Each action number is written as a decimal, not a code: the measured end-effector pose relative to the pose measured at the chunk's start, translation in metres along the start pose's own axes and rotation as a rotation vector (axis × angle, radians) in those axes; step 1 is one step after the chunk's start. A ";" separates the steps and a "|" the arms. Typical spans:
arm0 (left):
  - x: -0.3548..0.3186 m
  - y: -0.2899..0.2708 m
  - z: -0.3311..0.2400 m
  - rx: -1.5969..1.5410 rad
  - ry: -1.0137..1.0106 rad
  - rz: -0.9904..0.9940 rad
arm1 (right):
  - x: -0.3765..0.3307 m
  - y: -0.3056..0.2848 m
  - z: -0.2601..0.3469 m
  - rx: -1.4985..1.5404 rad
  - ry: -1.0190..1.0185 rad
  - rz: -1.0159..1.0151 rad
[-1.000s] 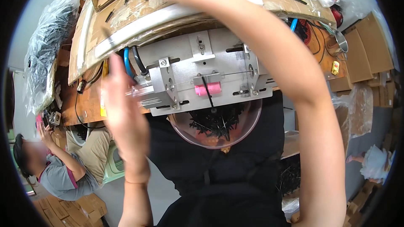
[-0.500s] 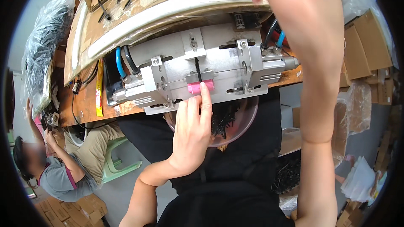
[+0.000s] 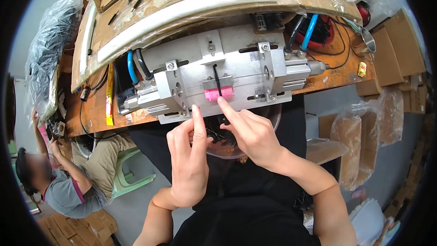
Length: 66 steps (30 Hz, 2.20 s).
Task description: The person repeatedly picks up black cable ties from a cardboard box and inserts them into a metal jig on a workbench. They manipulate the ties within the jig and then place the processed ties into a clear plastic bowl below. The process is repetitive and continuous throughout the clip.
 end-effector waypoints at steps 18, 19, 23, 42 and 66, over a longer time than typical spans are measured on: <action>0.177 -0.104 0.194 0.205 -0.107 -0.105 | 0.269 -0.067 -0.075 -0.713 -0.254 -0.263; 0.174 -0.104 0.195 0.205 -0.109 -0.138 | 0.283 -0.060 -0.081 -0.737 -0.227 -0.219; 0.153 -0.106 0.192 0.270 -0.085 -0.306 | 0.318 -0.027 -0.094 -0.823 -0.130 -0.040; 0.014 0.054 -0.006 0.169 0.102 0.020 | 0.111 -0.124 0.000 0.462 0.088 -0.209; 0.021 -0.007 0.007 -0.062 -0.017 -0.047 | 0.019 -0.021 0.006 -0.064 -0.050 0.076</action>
Point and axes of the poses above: each hand's wrist, its own x-axis towards the middle knuckle, its own y-axis out of the palm, z = x × y, the point moved 1 cm from there along x, towards the middle knuckle, and after that the axes turned 10 degrees about -z, right-handed, at the moved point
